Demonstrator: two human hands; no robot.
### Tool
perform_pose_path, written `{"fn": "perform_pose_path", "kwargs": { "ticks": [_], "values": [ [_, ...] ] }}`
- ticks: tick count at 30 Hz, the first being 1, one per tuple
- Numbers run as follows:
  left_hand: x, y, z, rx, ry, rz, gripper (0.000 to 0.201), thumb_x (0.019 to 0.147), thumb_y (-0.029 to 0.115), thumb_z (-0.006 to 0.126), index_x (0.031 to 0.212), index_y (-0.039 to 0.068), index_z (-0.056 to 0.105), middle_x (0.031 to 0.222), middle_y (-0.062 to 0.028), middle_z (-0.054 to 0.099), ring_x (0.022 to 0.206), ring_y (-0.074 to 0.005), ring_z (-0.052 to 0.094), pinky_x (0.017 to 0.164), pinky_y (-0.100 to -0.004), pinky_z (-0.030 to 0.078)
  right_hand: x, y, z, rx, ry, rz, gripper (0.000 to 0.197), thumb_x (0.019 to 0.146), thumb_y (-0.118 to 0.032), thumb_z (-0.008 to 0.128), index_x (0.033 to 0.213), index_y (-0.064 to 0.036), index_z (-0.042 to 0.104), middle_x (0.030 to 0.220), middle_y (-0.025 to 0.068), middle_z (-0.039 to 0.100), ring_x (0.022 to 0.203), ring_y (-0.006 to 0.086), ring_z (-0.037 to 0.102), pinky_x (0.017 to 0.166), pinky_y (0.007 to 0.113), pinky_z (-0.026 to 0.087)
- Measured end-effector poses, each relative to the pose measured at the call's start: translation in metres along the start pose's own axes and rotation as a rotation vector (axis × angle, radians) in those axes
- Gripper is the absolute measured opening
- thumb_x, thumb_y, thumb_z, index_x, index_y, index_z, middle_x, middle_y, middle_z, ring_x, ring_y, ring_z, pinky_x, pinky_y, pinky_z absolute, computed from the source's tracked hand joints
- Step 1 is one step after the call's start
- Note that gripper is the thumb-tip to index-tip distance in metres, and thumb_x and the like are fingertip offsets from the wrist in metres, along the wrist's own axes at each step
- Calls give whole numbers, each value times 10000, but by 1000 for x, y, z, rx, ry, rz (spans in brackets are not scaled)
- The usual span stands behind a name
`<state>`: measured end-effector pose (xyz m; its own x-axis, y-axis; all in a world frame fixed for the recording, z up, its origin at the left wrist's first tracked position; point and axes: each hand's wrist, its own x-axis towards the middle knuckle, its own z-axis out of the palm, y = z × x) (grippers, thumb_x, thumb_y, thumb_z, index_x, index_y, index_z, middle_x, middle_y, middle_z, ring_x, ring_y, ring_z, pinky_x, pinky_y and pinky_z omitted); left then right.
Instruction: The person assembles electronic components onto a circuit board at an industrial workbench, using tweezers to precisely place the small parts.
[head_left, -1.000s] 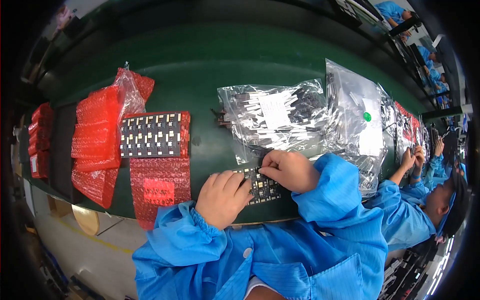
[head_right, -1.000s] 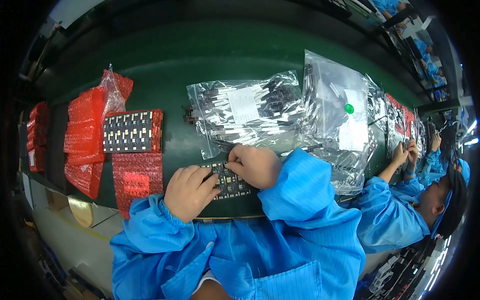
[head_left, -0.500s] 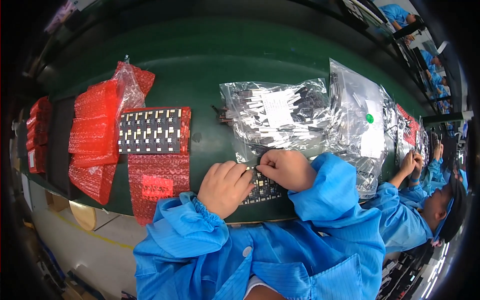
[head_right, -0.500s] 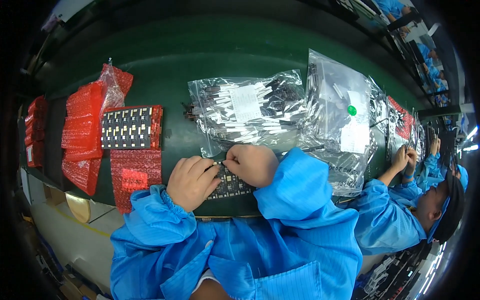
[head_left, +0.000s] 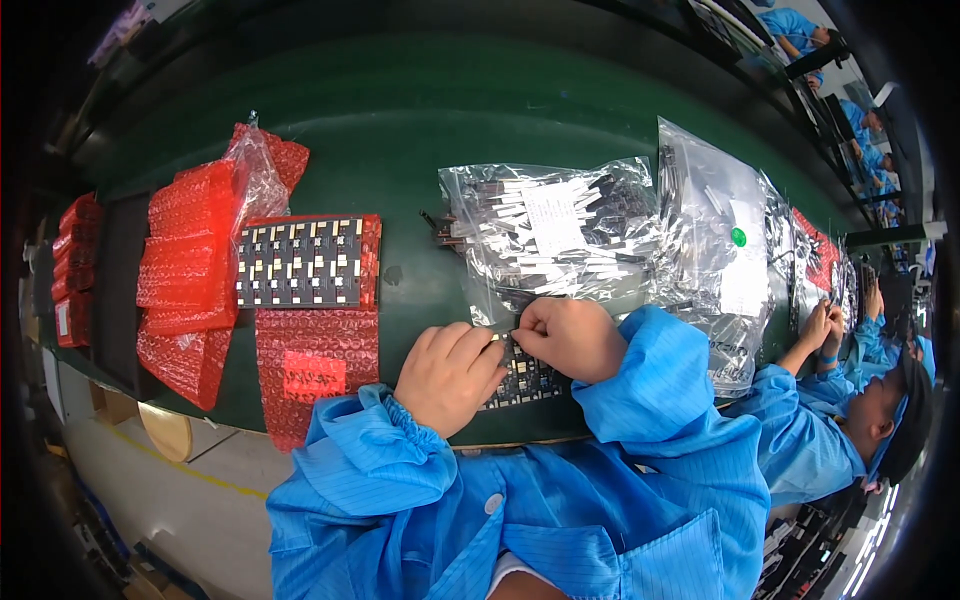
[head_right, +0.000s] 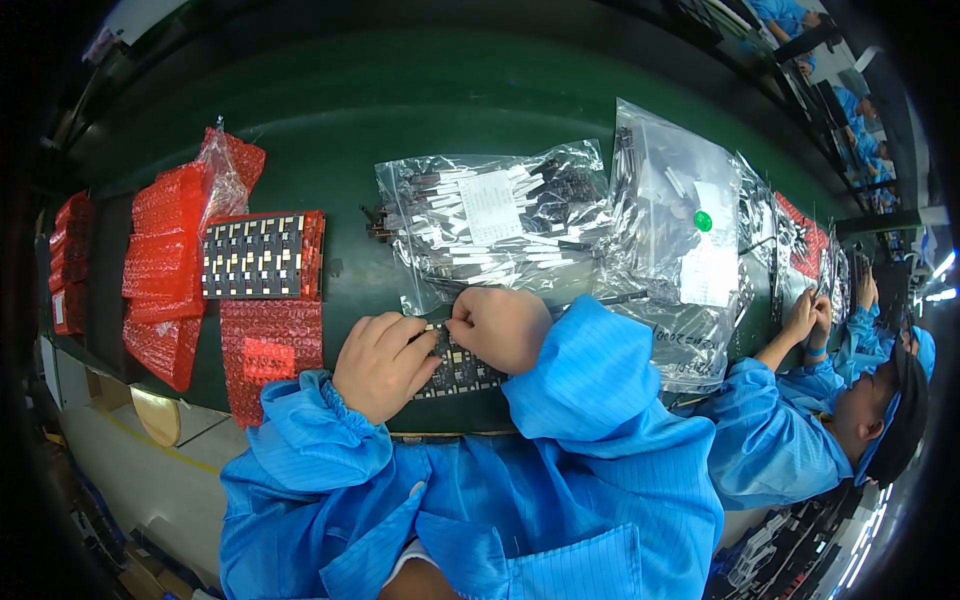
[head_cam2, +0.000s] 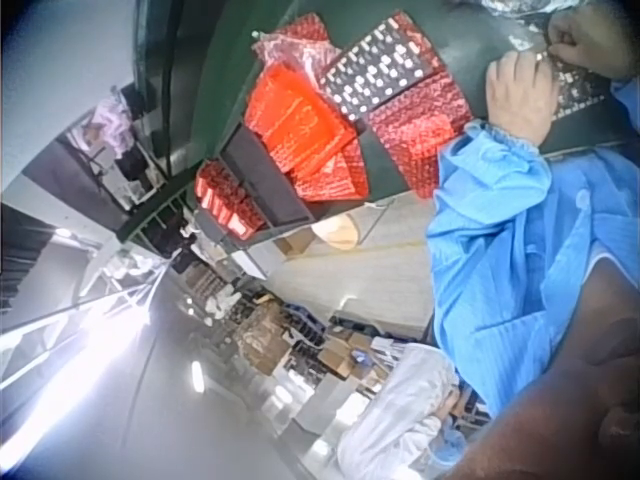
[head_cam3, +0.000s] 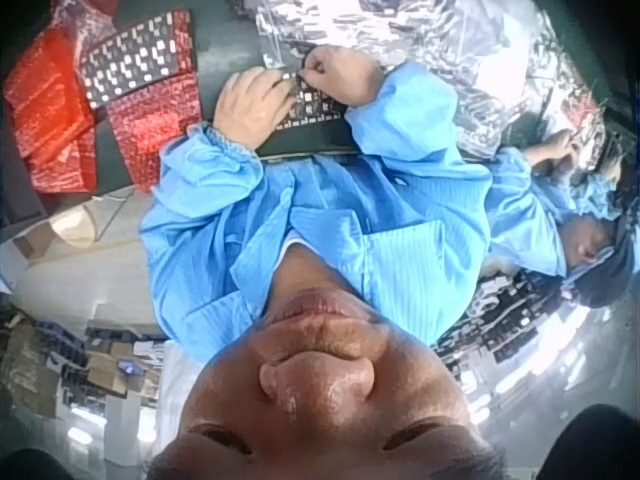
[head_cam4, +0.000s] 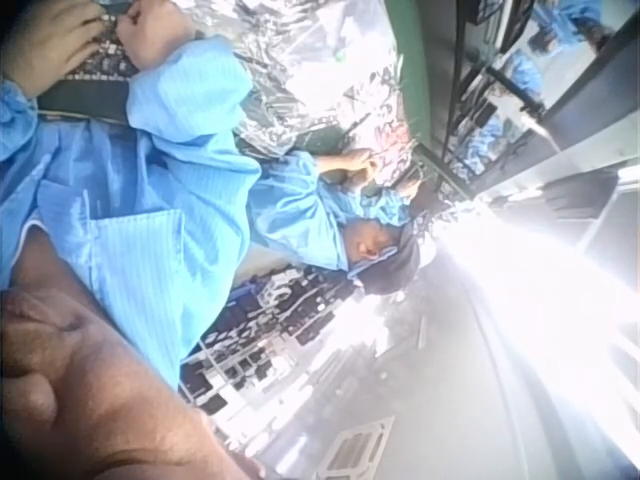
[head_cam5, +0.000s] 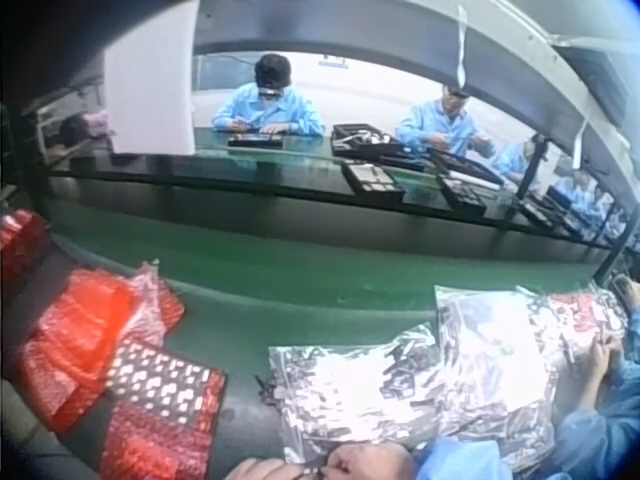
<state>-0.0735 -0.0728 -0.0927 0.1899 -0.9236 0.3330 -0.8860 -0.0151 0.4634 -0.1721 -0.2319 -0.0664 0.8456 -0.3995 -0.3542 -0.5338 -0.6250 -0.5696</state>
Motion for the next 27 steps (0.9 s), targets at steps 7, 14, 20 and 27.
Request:
{"fn": "perform_pose_path", "kwargs": {
  "ticks": [7, 14, 20, 27],
  "values": [
    [2, 1, 0, 36, -30, 9, 348, 657, 151, 705, 989, 90, 624, 952, -42, 533, 909, -233, 500, 745, -362, 416, 1, 1, 0, 14, -9, 8, 170, 742, -211, 655, 802, -53, 651, 686, 91, 641, 623, 238, 632, 575, 323, 495],
    [1, 2, 1, 61, -37, 9, 346, 659, 153, 705, 991, 95, 629, 960, -42, 533, 918, -235, 496, 748, -362, 412, 3, 3, -1, 8, -31, -14, 162, 738, -218, 654, 788, -63, 656, 692, 86, 643, 626, 239, 630, 578, 326, 497],
    [2, 1, 0, 46, -47, 9, 341, 662, 152, 704, 990, 95, 632, 961, -48, 533, 922, -241, 496, 751, -368, 409, 3, 2, -2, 15, -43, -10, 157, 737, -220, 654, 780, -69, 656, 692, 80, 643, 634, 239, 630, 583, 330, 496],
    [4, 0, -1, 26, -60, -8, 332, 662, 145, 701, 982, 89, 633, 959, -51, 531, 926, -245, 495, 753, -370, 406, 5, 3, -1, -37, -47, -27, 164, 739, -240, 653, 760, -78, 650, 684, 81, 637, 632, 252, 624, 577, 346, 489]
  ]
}}
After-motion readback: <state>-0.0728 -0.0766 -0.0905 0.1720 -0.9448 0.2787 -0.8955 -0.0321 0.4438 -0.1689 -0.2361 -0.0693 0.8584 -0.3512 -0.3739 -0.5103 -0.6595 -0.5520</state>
